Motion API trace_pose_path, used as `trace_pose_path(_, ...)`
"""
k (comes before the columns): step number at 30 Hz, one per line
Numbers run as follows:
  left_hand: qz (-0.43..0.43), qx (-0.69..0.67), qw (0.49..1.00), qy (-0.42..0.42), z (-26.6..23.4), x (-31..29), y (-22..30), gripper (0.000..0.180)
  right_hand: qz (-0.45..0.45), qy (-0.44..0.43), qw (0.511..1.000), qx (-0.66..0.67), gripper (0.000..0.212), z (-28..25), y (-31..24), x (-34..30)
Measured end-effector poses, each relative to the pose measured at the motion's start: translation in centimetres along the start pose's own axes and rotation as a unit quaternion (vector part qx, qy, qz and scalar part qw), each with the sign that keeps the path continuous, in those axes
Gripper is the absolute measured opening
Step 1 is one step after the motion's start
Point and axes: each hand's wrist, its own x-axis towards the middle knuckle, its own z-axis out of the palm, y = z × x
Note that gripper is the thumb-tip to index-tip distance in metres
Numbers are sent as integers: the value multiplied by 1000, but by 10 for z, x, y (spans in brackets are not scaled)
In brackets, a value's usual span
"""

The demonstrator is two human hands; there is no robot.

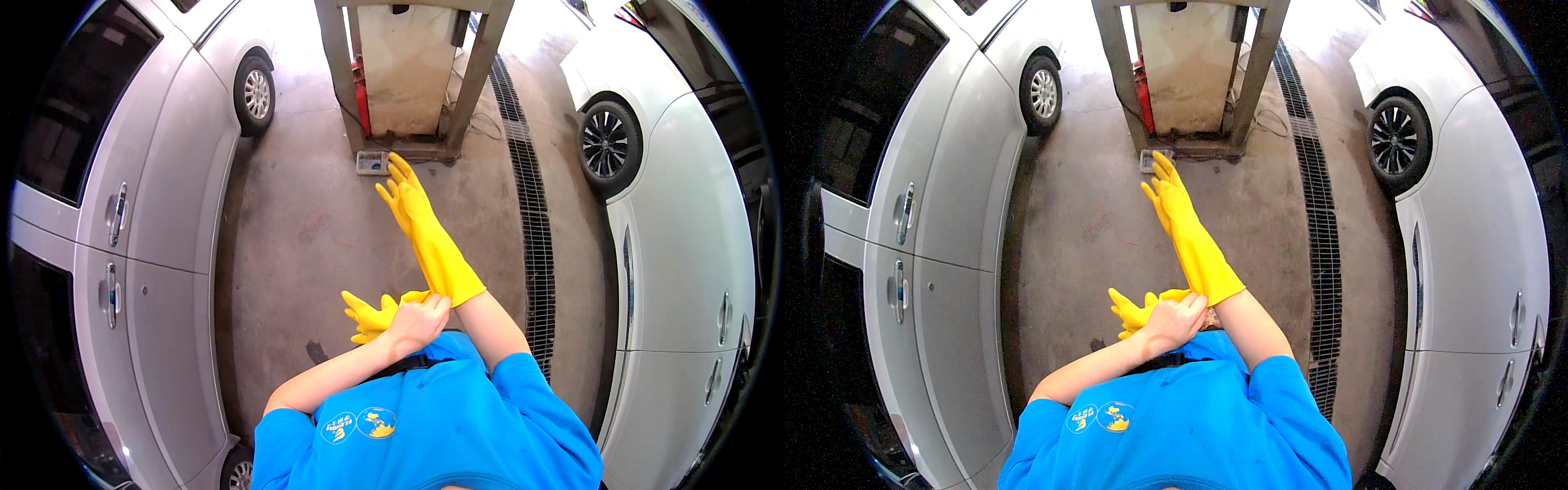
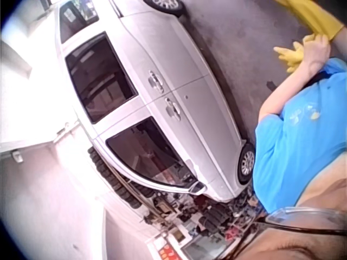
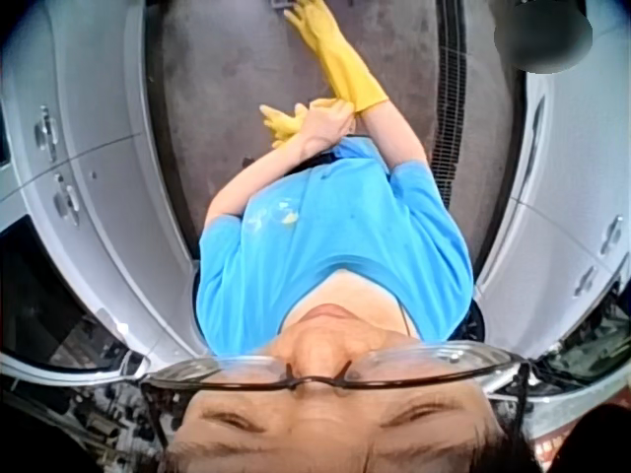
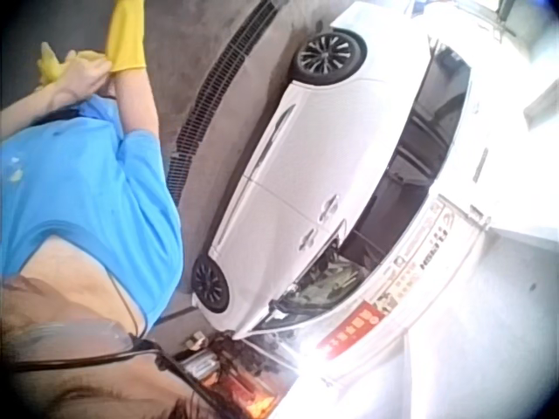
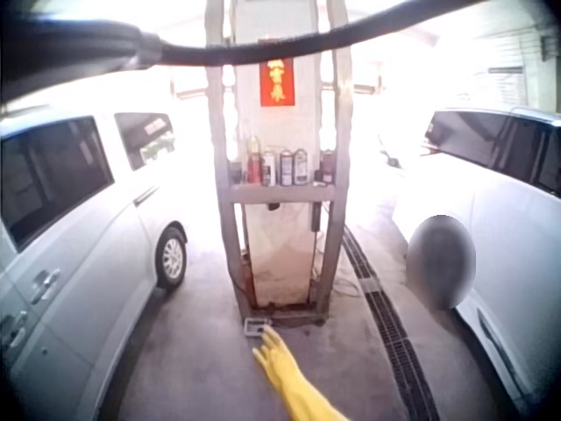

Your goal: The person puts on yellow rubber gloves, opens the car door, and removes a floor mat and a snack package from the interior. The person then walks to a cluttered area and discards the items.

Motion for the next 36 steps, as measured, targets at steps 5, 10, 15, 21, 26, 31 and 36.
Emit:
trace_pose_path(5, 81, -11, 995, -55, -14, 12, 6, 9, -65, -41, 997, -18, 60, 16, -39, -2)
trace_pose_path(10, 134, -35, 989, -59, -16, 14, 18, 15, -42, 64, 996, -52, 54, 29, -62, -25)
trace_pose_path(15, 77, -37, 996, -14, -46, 27, -1, 15, 13, 39, 999, -14, 50, 42, -81, -30)
trace_pose_path(21, -221, -328, 897, 197, -110, 30, -49, 26, 38, 12, 984, -174, 42, 53, -117, -85)
trace_pose_path(26, -302, -394, 815, 298, -139, 30, -68, 37, 95, -29, 950, -295, 36, 46, -112, -118)
trace_pose_path(31, -296, -394, 808, 324, -146, 31, -70, 38, 221, -43, 922, -315, 34, 57, -101, -133)
trace_pose_path(36, -135, -223, 938, 229, -125, 29, -51, 27, 350, -98, 906, -218, 41, 62, -89, -130)
